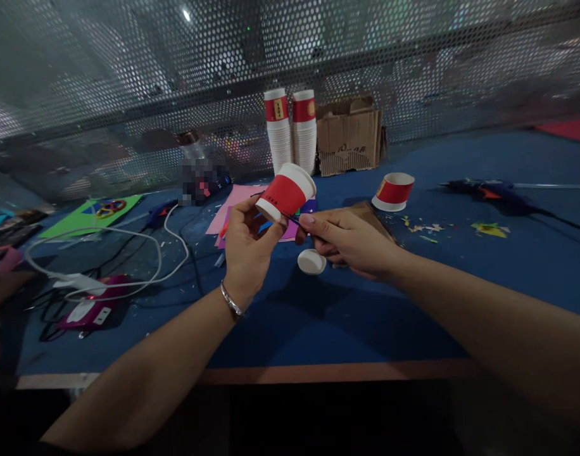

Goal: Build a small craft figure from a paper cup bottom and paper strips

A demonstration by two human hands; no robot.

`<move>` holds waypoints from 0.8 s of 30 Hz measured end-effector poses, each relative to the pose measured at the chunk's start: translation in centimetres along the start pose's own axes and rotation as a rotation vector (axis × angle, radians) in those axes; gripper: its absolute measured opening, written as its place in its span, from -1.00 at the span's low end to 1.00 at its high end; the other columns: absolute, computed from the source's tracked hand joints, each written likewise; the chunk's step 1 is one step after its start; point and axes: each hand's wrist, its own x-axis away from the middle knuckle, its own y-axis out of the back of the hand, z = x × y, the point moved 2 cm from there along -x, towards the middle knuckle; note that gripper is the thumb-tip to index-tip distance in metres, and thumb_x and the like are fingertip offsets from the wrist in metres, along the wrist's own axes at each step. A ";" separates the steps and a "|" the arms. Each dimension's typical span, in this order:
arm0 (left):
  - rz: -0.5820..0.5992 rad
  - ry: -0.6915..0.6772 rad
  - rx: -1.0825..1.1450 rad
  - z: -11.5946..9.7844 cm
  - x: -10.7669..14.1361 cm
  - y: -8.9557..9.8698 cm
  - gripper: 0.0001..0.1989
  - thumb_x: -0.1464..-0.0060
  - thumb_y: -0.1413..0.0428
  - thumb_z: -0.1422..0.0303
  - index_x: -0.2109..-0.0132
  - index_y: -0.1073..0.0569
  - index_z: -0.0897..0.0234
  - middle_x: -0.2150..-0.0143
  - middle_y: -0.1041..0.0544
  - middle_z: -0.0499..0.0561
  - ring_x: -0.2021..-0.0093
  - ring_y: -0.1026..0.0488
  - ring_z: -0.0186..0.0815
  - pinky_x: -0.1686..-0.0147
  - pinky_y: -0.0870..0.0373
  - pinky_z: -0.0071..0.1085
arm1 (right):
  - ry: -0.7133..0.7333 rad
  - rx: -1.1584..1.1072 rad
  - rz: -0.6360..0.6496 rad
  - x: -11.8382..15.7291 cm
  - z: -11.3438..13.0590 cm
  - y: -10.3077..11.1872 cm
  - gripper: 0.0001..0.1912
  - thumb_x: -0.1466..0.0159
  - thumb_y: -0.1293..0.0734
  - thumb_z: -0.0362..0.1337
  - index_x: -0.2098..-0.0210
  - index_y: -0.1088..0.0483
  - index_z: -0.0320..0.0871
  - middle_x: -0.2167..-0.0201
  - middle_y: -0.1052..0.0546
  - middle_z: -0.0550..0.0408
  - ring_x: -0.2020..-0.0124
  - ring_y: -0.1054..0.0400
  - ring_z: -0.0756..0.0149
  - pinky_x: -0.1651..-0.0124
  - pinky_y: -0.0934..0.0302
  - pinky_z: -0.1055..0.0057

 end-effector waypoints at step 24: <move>0.074 -0.148 -0.234 -0.6 -0.2 0.5 -0.45 0.00 -0.42 0.27 -0.06 -0.35 0.19 -0.08 -0.52 0.09 -0.04 -0.56 -0.19 -0.05 -0.55 -0.22 | -0.096 -0.165 -0.039 0.1 -1.0 -0.7 -0.52 -0.43 -0.32 0.08 0.39 -0.40 -0.21 0.69 -0.05 0.36 0.66 0.22 0.57 0.62 0.35 0.50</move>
